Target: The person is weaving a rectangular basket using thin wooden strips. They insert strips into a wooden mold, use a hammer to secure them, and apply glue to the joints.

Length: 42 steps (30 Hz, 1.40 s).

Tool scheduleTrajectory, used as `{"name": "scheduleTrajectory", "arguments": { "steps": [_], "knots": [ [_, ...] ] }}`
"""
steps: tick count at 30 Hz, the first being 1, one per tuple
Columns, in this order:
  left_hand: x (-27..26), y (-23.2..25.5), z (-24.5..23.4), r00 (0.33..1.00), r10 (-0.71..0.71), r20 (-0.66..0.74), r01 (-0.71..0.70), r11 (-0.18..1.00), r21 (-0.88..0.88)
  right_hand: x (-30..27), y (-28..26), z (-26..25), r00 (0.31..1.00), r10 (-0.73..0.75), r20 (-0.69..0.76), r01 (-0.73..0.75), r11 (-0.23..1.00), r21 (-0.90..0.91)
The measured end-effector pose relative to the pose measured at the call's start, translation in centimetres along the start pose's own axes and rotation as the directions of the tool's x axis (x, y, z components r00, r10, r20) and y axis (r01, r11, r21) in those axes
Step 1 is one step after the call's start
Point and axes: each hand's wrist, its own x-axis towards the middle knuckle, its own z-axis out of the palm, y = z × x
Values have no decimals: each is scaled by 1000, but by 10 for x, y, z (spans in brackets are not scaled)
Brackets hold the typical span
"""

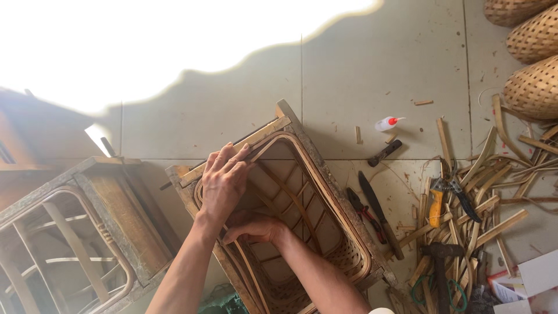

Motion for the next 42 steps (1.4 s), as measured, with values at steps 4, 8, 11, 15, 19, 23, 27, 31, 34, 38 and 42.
{"name": "scheduleTrajectory", "arguments": {
  "steps": [4,8,11,15,19,23,27,31,34,38,42],
  "knots": [
    [-5,-1,1,1000,-5,-5,5,1000,0,-2,-3,7,999,-13,38,13,1000,16],
    [-3,0,1,1000,1,-21,-1,1000,-12,-8,-17,21,996,-84,33,90,961,-263],
    [-2,-4,2,1000,-2,-24,2,1000,-27,-17,-39,23,976,-189,-107,107,847,-521],
    [-6,-6,3,1000,-17,6,18,998,-60,-45,-60,17,796,-383,-468,284,920,-270],
    [-2,-5,2,1000,-25,5,26,998,-52,-72,-68,16,343,-514,-786,685,710,-165],
    [-6,-5,2,999,14,-36,-14,1000,14,-81,-62,13,292,-422,-858,788,615,-34],
    [-2,-7,3,1000,-18,4,18,997,-77,-67,-64,8,149,-421,-895,781,605,-155],
    [-5,-7,0,1000,-12,18,14,997,-81,-50,-57,9,-35,-462,-886,684,635,-358],
    [-3,-8,1,1000,-8,18,9,996,-89,-45,-57,7,-131,-494,-860,655,608,-449],
    [-5,-9,1,1000,10,18,-9,997,-83,-41,-50,6,-196,-509,-839,605,610,-511],
    [-6,-8,1,1000,12,18,-11,997,-83,-36,-50,6,-240,-489,-839,593,611,-525]
  ]
}}
